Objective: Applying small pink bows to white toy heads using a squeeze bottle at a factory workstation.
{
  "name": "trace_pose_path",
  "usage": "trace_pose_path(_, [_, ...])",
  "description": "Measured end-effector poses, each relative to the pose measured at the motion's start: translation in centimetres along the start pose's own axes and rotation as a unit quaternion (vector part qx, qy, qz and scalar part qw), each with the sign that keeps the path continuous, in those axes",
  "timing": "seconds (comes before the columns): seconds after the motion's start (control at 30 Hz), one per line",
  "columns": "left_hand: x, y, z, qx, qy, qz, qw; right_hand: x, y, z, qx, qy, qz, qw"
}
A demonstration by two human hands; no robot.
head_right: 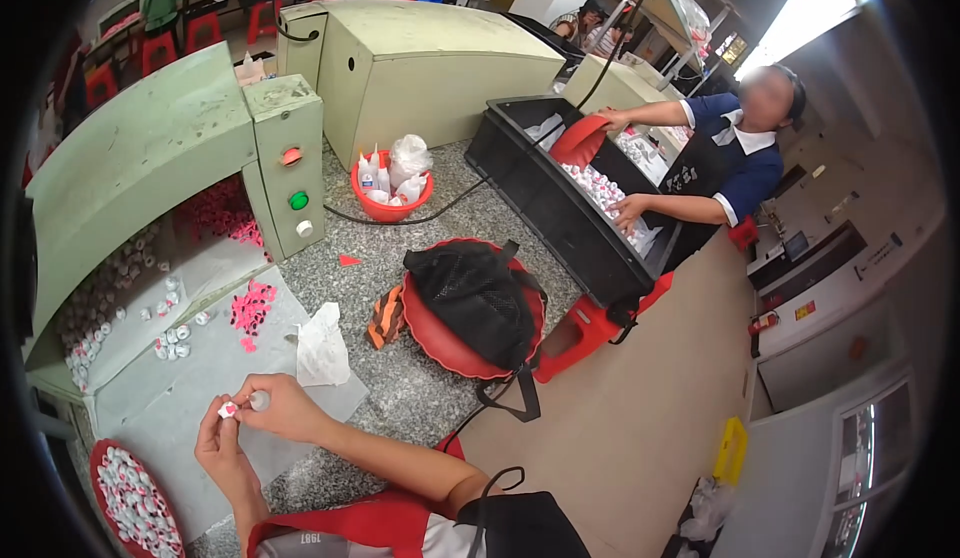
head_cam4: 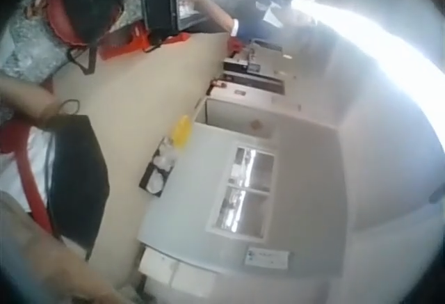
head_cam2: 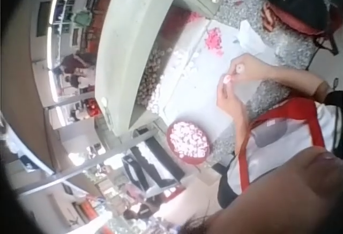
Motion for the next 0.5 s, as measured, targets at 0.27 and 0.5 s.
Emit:
trace_pose_path(0.27, [-0.7, -1.3, 0.2, -0.106, 0.133, -0.002, 0.985, 0.4, -0.4, 1.0, -0.049, 0.059, -0.052, 0.996])
trace_pose_path(0.5, [0.1, -0.9, -1.3, -0.116, 0.079, 0.068, 0.988, -0.6, 0.4, 1.2, -0.179, 0.048, -0.002, 0.983])
Point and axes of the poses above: each hand's wrist, its own y-axis away from the middle knuckle, its own x-axis out of the palm, z = x × y, the point moved 2 cm from there along -y, towards the middle knuckle, and after that the axes turned 11 degrees about y, right-handed, at the moved point
